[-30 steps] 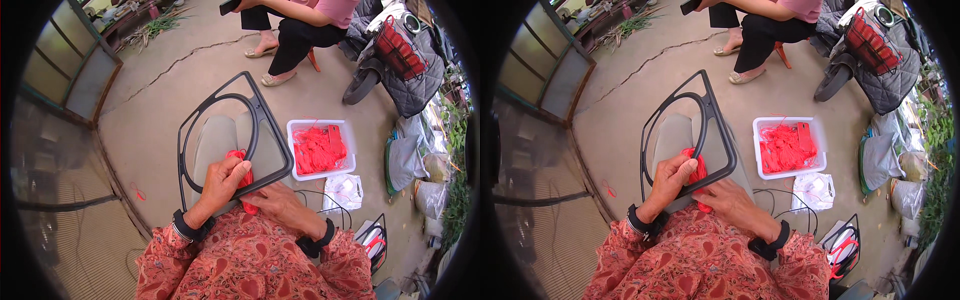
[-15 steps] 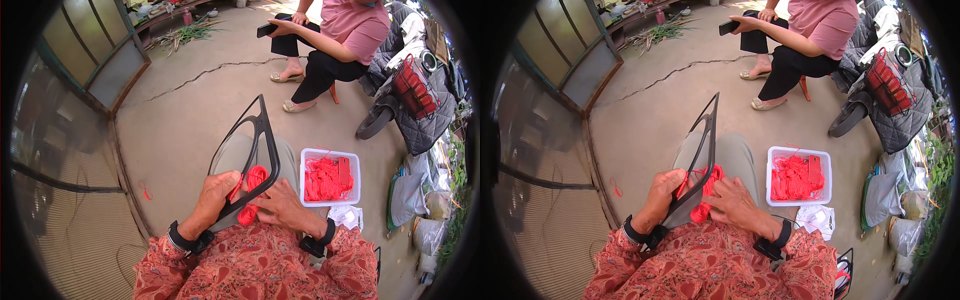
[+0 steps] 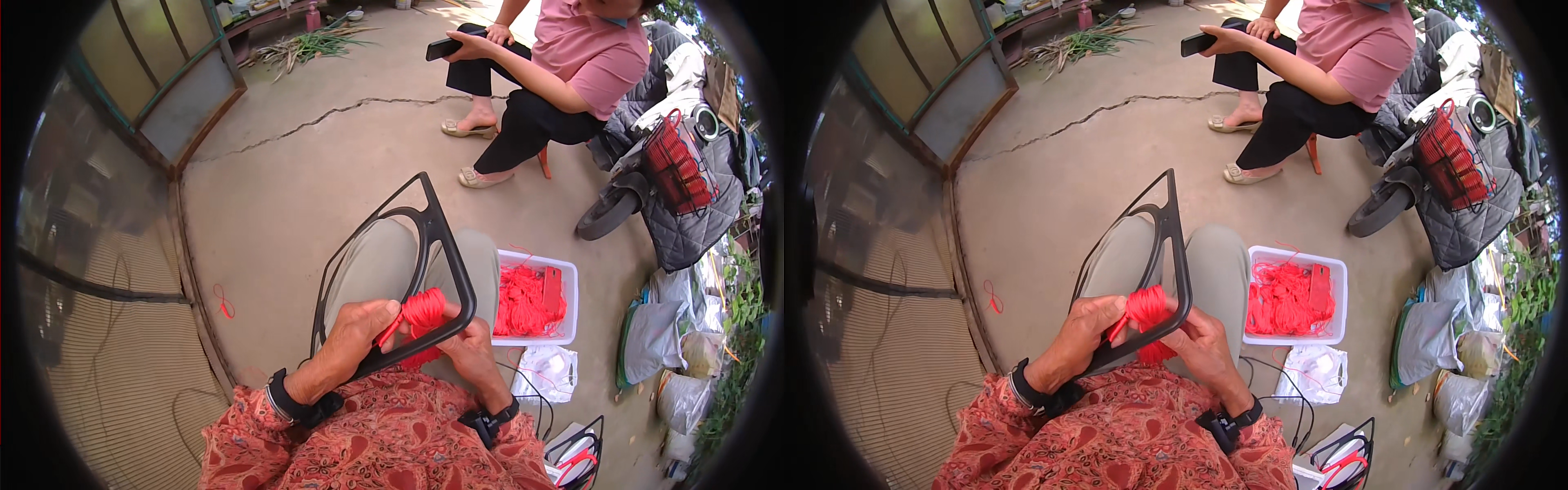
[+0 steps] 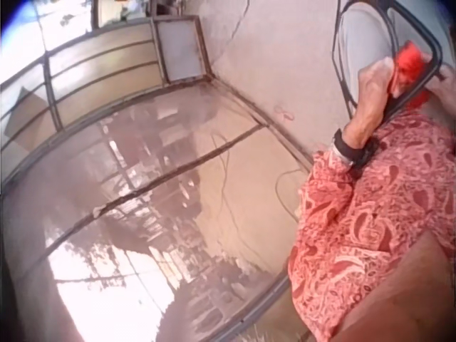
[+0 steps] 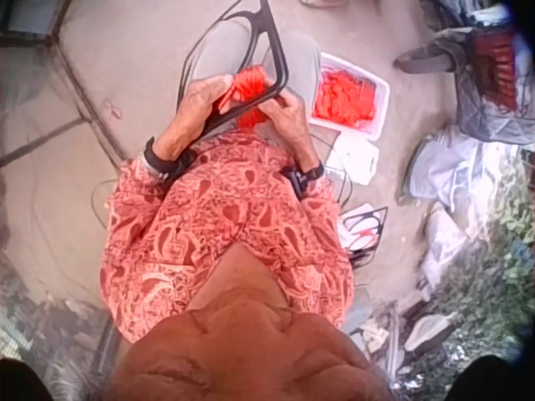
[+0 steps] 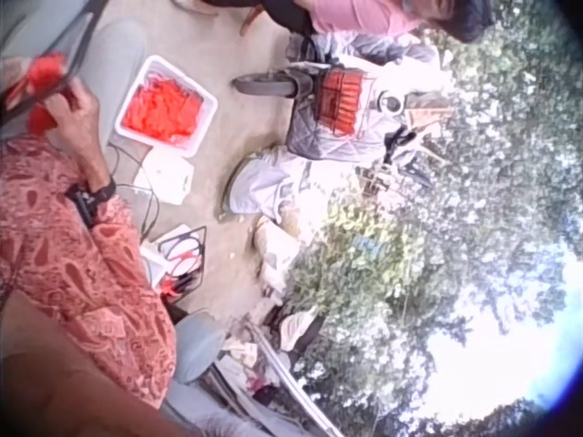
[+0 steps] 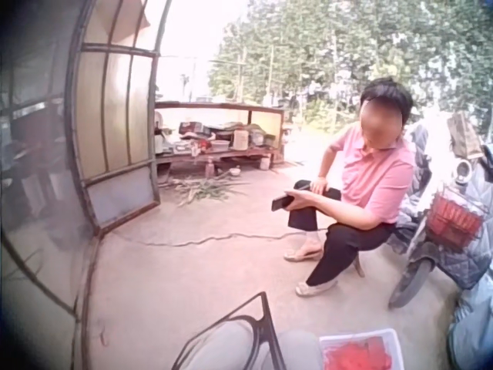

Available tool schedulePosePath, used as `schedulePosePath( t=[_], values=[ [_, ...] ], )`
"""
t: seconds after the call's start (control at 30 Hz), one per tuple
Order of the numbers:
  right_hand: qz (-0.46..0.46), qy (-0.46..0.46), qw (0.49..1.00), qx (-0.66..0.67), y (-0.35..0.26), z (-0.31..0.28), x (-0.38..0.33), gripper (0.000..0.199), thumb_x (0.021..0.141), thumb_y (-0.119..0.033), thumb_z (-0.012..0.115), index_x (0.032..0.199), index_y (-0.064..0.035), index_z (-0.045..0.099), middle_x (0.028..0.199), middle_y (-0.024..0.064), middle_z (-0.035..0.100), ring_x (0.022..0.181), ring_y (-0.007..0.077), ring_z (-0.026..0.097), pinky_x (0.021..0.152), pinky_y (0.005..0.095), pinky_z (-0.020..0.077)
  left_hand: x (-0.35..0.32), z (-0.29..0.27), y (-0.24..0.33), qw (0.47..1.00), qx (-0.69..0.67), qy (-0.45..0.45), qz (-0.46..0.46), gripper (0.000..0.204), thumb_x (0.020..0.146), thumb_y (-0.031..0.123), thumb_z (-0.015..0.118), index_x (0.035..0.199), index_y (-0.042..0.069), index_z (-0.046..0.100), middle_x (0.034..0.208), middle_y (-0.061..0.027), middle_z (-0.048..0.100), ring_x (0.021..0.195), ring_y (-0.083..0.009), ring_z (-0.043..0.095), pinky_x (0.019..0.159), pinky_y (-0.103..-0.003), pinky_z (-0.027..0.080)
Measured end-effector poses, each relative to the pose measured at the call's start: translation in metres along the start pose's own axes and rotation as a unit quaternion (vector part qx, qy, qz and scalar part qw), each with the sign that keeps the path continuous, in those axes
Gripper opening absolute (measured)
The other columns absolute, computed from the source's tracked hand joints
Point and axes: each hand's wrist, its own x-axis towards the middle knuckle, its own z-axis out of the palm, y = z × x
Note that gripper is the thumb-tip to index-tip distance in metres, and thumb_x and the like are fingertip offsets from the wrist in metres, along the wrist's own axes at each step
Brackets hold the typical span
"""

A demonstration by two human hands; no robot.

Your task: Winding a red cord onto a black circular frame component.

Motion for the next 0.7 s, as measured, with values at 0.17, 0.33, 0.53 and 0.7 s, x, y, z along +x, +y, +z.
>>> schedulePosePath(
  t=[0.17,0.33,0.53,0.7],
  values=[
    [-0.038,-0.018,0.998,-0.055,-0.018,-0.014,0.014,0.044,0.088,-0.010,0.069,0.128,0.0020,0.054,0.110,0.0059,0.062,0.098,0.0122,0.060,0.086,0.0273,0.0506,0.012,0.014,-0.004,1.000,-0.021,0.008,-0.021,0.039,0.101,0.030,0.047,0.078,0.002,0.063,0.062,0.0009,0.051,0.058,-0.0079,0.045,0.055,-0.024,0.035],
    [-0.028,0.151,0.985,-0.079,0.013,-0.037,0.015,0.028,0.088,-0.006,0.068,0.115,0.0008,0.061,0.105,0.0051,0.064,0.097,0.0108,0.059,0.083,0.0256,0.0495,0.040,0.028,-0.030,0.997,-0.042,0.021,-0.057,0.036,0.100,0.026,0.049,0.075,0.003,0.061,0.062,0.0013,0.050,0.059,-0.0080,0.044,0.056,-0.025,0.036],
    [-0.124,0.227,0.940,-0.224,0.026,-0.051,0.012,0.021,0.089,-0.005,0.059,0.109,0.0002,0.061,0.108,0.0109,0.062,0.103,0.0199,0.058,0.089,0.0316,0.0449,0.054,0.040,-0.054,0.997,-0.028,0.045,-0.055,0.033,0.101,0.025,0.049,0.081,0.002,0.062,0.073,0.0049,0.055,0.068,-0.0049,0.045,0.061,-0.024,0.039],
    [-0.203,0.334,0.821,-0.415,-0.014,-0.047,0.007,0.019,0.085,-0.012,0.065,0.099,-0.0005,0.063,0.124,0.0151,0.054,0.118,0.0313,0.049,0.097,0.0423,0.0391,0.058,0.047,-0.068,0.998,-0.030,0.052,-0.010,0.034,0.101,0.026,0.049,0.081,0.001,0.061,0.073,0.0071,0.051,0.068,-0.0039,0.041,0.060,-0.025,0.038]
  ],
)
